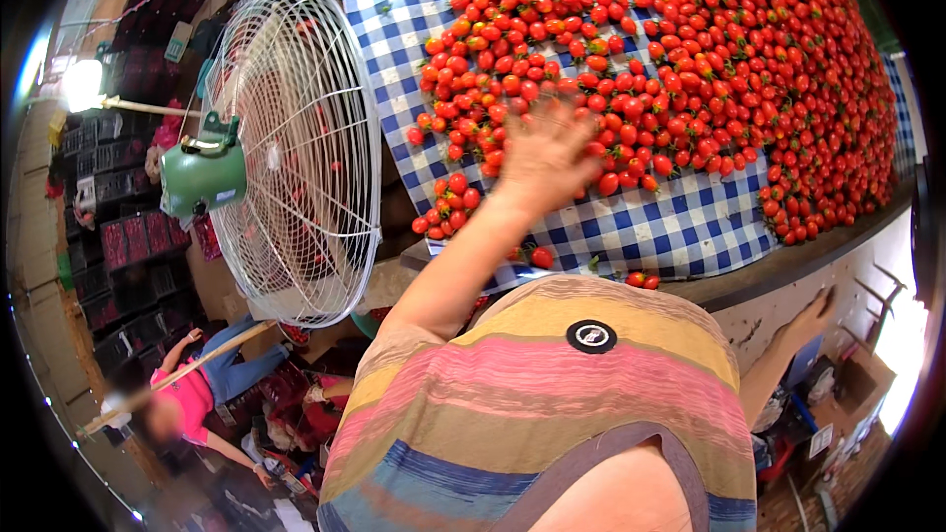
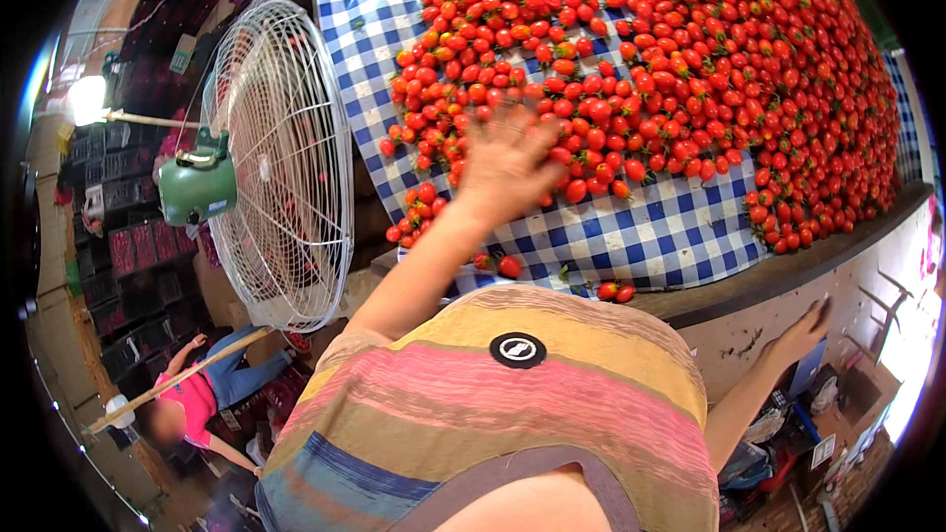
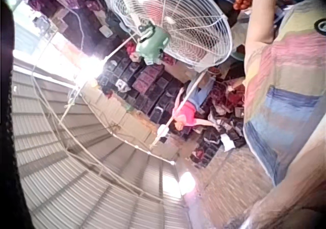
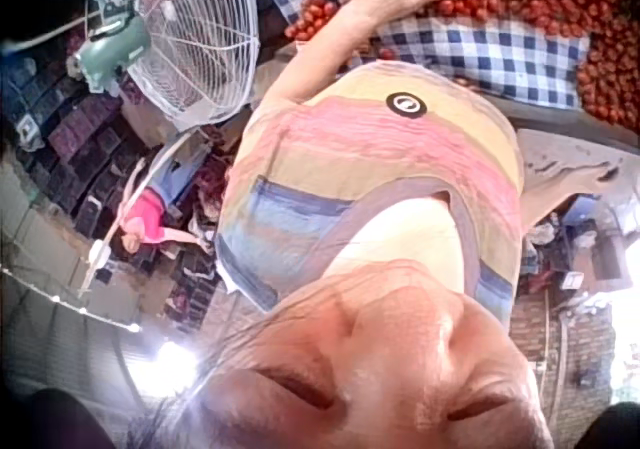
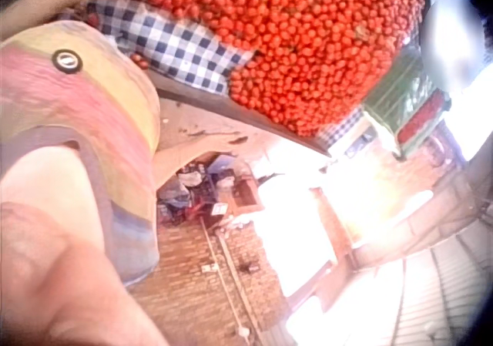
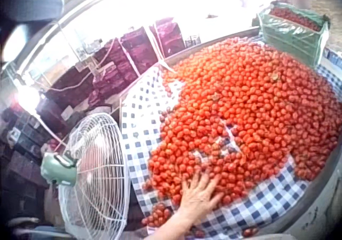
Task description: The person is sorting a large pile of strawberries on a checkered table by hand, gathering some fruit into their hands while moving others across the surface.
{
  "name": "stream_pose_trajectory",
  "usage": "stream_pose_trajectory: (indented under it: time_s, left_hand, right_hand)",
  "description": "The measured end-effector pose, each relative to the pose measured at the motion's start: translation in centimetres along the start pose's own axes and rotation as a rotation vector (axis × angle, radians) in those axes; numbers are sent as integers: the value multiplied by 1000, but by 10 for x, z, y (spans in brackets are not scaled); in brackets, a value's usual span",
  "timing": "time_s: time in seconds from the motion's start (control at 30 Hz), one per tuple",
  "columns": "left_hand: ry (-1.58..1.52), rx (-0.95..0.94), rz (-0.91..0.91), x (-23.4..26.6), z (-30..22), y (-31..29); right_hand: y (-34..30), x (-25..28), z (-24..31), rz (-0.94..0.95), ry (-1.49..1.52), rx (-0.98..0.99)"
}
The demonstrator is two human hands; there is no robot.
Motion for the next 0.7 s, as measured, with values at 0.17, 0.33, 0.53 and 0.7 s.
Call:
stream_pose_trajectory:
  time_s: [0.17,0.33,0.53,0.7]
  left_hand:
    - [28,-164,-78,-22,-19,10]
    - [179,168,-82,5,67,0]
    - [133,88,89,13,52,-55]
    - [9,3,-194,38,56,17]
  right_hand:
    - [-13,-117,178,224,32,284]
    - [-91,-241,259,839,83,831]
    - [-139,-339,238,948,-211,1056]
    - [-195,-304,232,1291,-149,1103]
Point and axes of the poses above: each hand's wrist, its own y-axis towards the middle knuckle, its own x-axis out of the back of the hand, z = x × y, the point moved 4 cm from there along y, towards the middle knuckle, and after that the axes turned 6 degrees about y, right-handed, at the moved point
